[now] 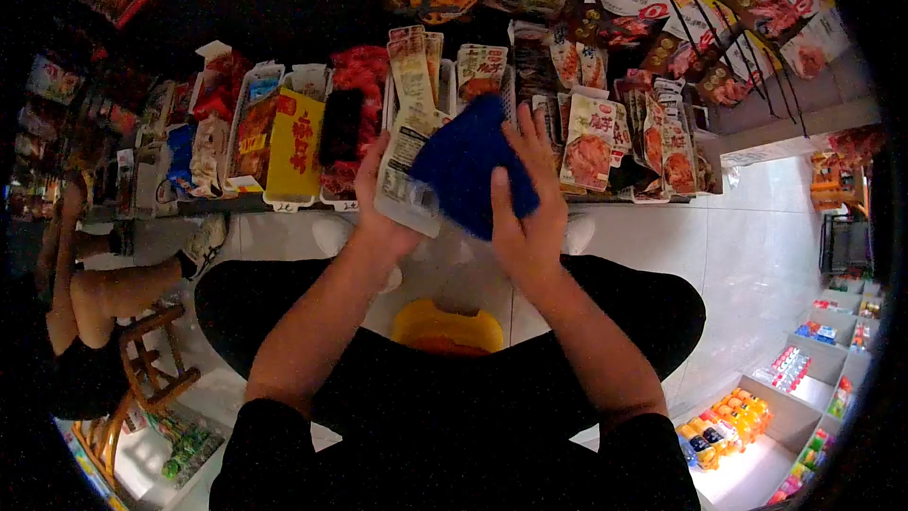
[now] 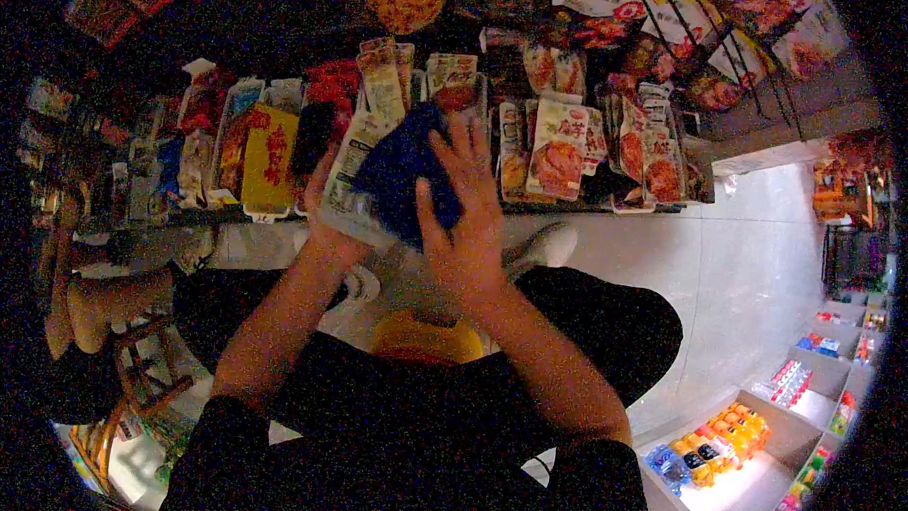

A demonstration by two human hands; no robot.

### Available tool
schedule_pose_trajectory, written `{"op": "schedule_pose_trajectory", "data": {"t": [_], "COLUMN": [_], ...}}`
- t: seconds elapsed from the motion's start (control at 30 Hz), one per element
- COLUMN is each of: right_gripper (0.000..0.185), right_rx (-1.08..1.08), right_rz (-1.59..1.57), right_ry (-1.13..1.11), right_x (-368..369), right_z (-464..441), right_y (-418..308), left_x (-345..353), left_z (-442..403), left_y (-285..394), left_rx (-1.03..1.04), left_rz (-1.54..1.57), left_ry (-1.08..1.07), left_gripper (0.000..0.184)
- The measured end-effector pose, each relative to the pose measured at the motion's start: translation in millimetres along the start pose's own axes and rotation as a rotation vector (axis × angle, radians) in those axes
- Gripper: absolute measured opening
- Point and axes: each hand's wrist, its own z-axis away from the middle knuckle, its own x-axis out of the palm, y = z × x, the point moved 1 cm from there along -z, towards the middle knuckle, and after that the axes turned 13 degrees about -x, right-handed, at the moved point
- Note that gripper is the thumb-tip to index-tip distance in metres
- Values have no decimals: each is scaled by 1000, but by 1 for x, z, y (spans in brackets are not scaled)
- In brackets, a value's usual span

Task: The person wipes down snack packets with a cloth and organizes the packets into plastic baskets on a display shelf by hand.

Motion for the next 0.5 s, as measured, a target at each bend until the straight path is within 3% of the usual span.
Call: {"op": "schedule_pose_trajectory", "data": {"t": [0.1, 0.13, 0.23, 0.33, 0.43, 0.5], "right_gripper": [46, 49, 42, 40, 42, 37], "right_rx": [29, -5, 4, -70, 40, 431], "right_rz": [19, 91, 41, -162, -353, -547], "right_ry": [-196, -243, -230, -365, -302, -410], "right_x": [24, 35, 51, 52, 49, 24], "right_z": [13, 21, 39, 53, 47, 29], "right_y": [25, 23, 2, -27, -34, -46], "left_x": [-26, -23, -18, -33, -31, -36], "left_z": [-6, -4, 1, -5, -5, -8], "left_y": [-14, -20, -22, -2, 0, 4], "left_rx": [-74, -29, -1, 55, 59, 61], "left_rz": [137, 69, 57, -140, -51, -75], "left_ry": [-320, -41, 46, 88, 29, -74], "left_gripper": [44, 42, 45, 51, 54, 55]}}
